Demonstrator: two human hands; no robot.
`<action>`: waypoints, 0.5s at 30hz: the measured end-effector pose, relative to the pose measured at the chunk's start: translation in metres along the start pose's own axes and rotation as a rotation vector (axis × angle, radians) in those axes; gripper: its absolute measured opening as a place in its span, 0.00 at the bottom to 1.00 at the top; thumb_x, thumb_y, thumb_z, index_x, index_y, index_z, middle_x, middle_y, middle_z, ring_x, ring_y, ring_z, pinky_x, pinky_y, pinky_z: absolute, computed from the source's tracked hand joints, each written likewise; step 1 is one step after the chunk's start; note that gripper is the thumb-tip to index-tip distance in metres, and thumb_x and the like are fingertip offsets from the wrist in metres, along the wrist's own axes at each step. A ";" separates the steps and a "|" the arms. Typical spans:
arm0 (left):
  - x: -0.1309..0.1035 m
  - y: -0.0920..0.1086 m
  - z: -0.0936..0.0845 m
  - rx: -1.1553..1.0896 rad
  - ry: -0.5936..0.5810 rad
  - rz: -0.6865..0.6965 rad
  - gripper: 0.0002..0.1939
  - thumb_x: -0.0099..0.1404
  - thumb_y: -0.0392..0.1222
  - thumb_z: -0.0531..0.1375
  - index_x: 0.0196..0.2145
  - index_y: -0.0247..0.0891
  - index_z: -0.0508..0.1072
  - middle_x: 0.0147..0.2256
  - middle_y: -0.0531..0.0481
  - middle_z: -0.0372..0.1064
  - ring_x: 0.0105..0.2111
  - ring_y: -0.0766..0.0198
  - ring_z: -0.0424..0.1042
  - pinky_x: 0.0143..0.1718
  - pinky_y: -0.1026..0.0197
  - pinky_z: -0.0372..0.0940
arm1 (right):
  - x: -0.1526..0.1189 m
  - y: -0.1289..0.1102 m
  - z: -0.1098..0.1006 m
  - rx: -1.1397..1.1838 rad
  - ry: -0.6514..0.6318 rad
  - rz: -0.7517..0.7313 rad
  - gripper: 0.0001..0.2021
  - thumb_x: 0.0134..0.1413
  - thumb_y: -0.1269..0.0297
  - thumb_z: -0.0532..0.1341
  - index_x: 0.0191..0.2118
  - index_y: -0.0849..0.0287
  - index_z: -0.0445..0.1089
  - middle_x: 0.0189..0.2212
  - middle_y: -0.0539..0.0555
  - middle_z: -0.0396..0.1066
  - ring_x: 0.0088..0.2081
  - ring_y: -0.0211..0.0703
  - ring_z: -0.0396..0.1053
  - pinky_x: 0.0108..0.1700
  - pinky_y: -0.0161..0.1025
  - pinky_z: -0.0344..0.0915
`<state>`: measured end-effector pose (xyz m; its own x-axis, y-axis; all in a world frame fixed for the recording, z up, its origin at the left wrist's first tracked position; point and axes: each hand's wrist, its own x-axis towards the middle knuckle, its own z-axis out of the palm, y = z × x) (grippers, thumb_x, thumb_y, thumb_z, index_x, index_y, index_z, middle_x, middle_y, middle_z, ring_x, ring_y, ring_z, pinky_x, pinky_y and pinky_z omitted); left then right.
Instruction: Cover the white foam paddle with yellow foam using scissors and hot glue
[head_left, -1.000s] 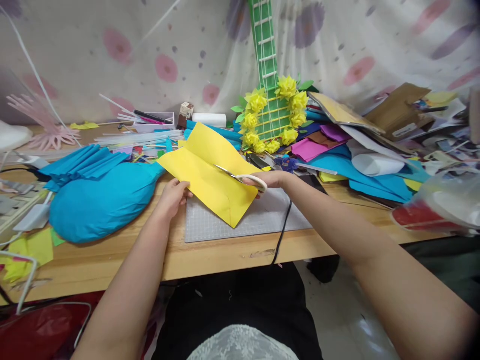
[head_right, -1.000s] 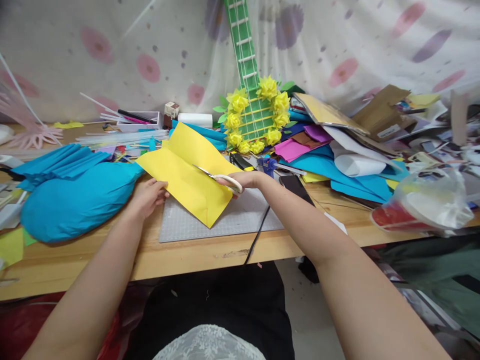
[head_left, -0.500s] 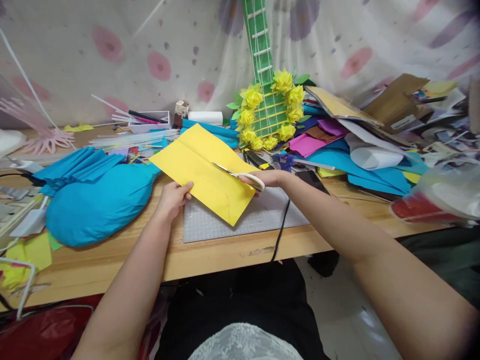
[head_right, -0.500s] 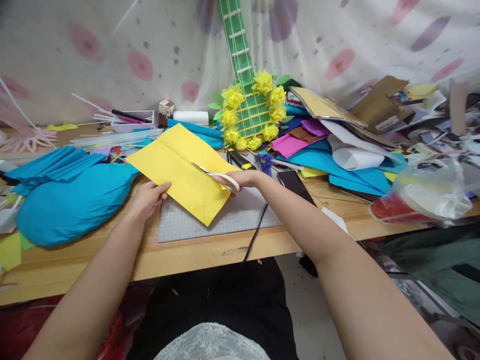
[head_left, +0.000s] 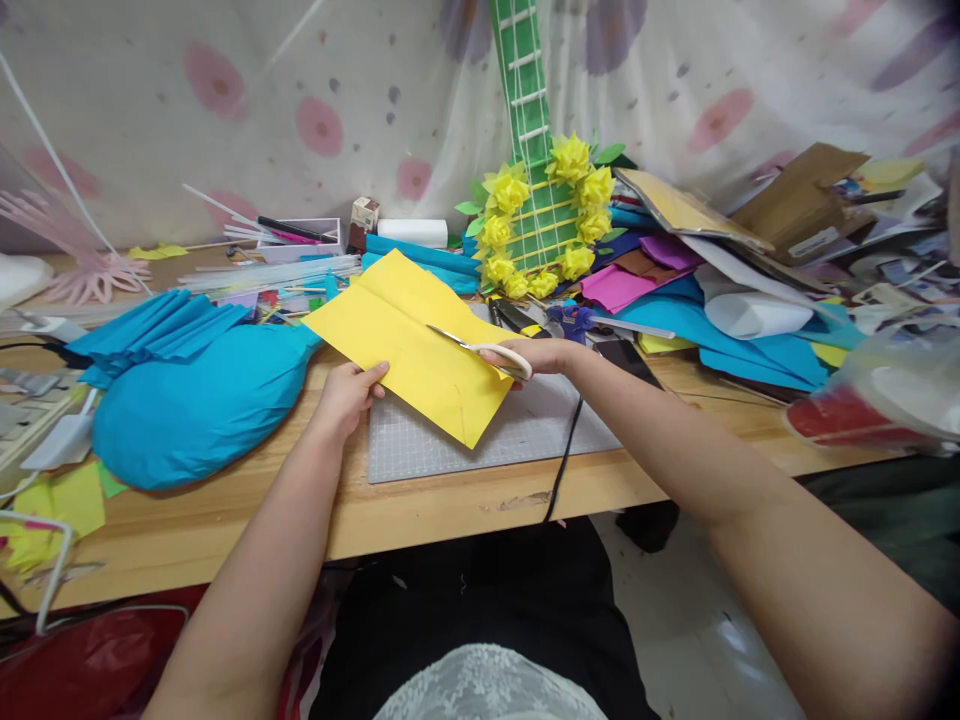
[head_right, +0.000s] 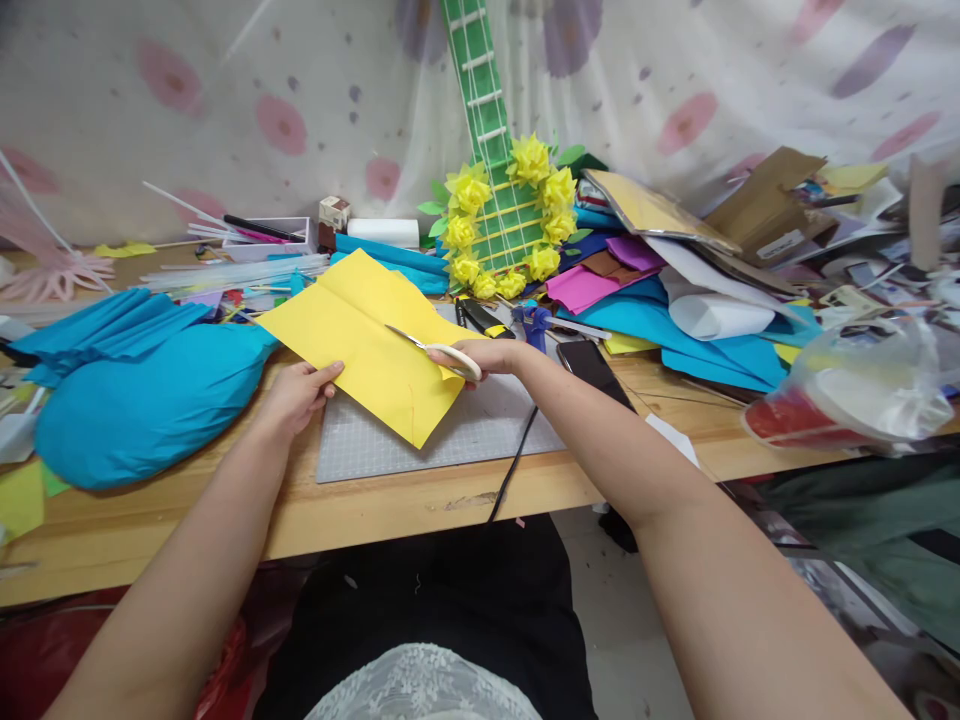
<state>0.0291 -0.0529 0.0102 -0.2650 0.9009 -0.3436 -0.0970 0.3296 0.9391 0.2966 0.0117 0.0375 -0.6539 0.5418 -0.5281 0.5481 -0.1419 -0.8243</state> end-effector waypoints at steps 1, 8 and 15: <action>-0.001 0.000 0.000 0.004 0.000 -0.004 0.09 0.47 0.37 0.65 0.24 0.33 0.68 0.12 0.56 0.58 0.11 0.75 0.51 0.13 0.70 0.39 | 0.000 -0.001 0.000 0.006 -0.005 0.005 0.25 0.53 0.42 0.56 0.41 0.63 0.63 0.25 0.49 0.59 0.21 0.31 0.57 0.19 0.30 0.56; -0.001 0.000 0.000 -0.008 -0.009 -0.004 0.09 0.48 0.36 0.65 0.24 0.32 0.67 0.12 0.56 0.58 0.11 0.76 0.50 0.13 0.71 0.38 | -0.002 -0.008 0.003 0.056 0.045 0.015 0.22 0.51 0.45 0.60 0.36 0.63 0.64 0.21 0.47 0.57 0.19 0.30 0.56 0.18 0.29 0.56; -0.001 0.000 0.001 -0.035 -0.005 0.000 0.07 0.48 0.34 0.64 0.24 0.31 0.68 0.14 0.55 0.60 0.12 0.76 0.53 0.13 0.71 0.38 | -0.002 -0.006 0.002 0.047 0.078 -0.007 0.23 0.46 0.44 0.63 0.30 0.63 0.63 0.19 0.46 0.56 0.18 0.29 0.55 0.17 0.29 0.55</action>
<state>0.0301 -0.0532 0.0104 -0.2606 0.9023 -0.3434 -0.1303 0.3196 0.9386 0.2936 0.0095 0.0429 -0.6139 0.6055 -0.5064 0.5173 -0.1759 -0.8375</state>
